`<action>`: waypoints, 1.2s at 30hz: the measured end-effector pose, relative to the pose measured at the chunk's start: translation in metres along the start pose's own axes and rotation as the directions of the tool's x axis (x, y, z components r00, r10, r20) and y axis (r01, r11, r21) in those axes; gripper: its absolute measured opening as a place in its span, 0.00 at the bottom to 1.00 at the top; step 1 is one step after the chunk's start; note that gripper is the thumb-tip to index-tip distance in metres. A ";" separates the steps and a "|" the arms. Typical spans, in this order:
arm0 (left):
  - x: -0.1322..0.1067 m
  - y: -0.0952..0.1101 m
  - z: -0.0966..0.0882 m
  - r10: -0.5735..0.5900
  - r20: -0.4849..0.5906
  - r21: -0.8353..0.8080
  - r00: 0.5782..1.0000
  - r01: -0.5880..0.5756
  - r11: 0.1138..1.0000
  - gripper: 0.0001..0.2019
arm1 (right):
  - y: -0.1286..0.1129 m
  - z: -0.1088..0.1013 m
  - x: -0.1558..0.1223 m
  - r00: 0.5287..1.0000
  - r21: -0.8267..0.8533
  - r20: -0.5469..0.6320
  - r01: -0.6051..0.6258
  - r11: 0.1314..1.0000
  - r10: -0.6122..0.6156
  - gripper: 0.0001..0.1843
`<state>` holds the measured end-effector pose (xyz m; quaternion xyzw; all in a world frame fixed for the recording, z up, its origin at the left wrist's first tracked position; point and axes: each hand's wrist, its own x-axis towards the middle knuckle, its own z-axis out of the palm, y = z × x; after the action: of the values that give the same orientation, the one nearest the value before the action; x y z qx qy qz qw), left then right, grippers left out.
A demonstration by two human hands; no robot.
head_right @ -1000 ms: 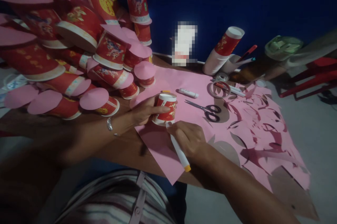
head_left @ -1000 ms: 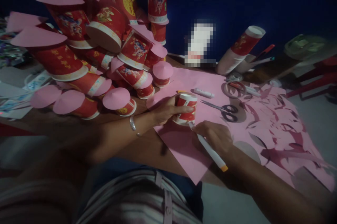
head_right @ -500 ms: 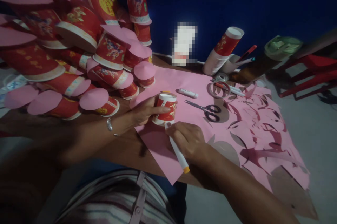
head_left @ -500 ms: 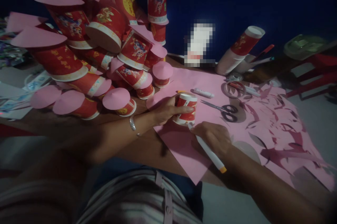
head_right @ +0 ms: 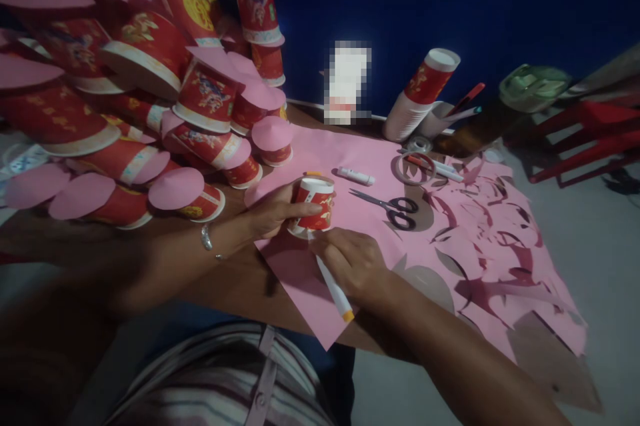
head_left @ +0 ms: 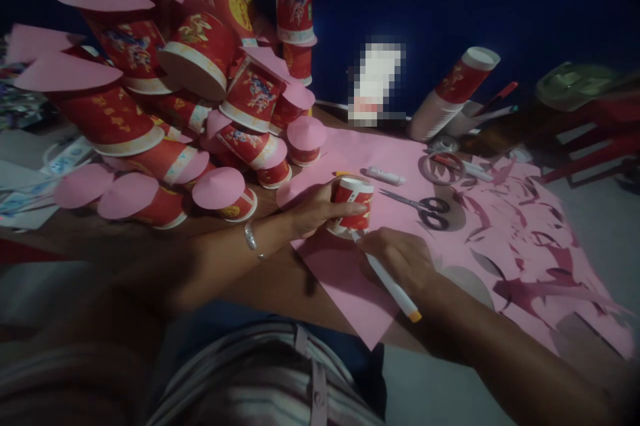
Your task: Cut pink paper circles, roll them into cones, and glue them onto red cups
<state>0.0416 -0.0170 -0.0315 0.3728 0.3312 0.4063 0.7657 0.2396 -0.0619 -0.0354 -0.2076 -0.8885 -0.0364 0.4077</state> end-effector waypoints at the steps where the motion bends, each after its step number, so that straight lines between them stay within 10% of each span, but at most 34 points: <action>1: 0.000 0.000 0.000 0.000 -0.001 0.003 1.000 0.000 1.000 0.29 | 0.000 -0.001 0.001 1.000 -0.010 0.002 0.000 1.000 0.000 0.09; 36: 0.000 0.003 -0.001 -0.029 -0.010 -0.027 1.000 0.029 0.999 0.27 | -0.004 -0.009 0.007 0.998 -0.018 -0.006 -0.066 0.998 0.066 0.09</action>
<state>0.0395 -0.0158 -0.0297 0.3554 0.3349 0.4015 0.7748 0.2403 -0.0649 -0.0236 -0.2405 -0.8795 -0.0314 0.4094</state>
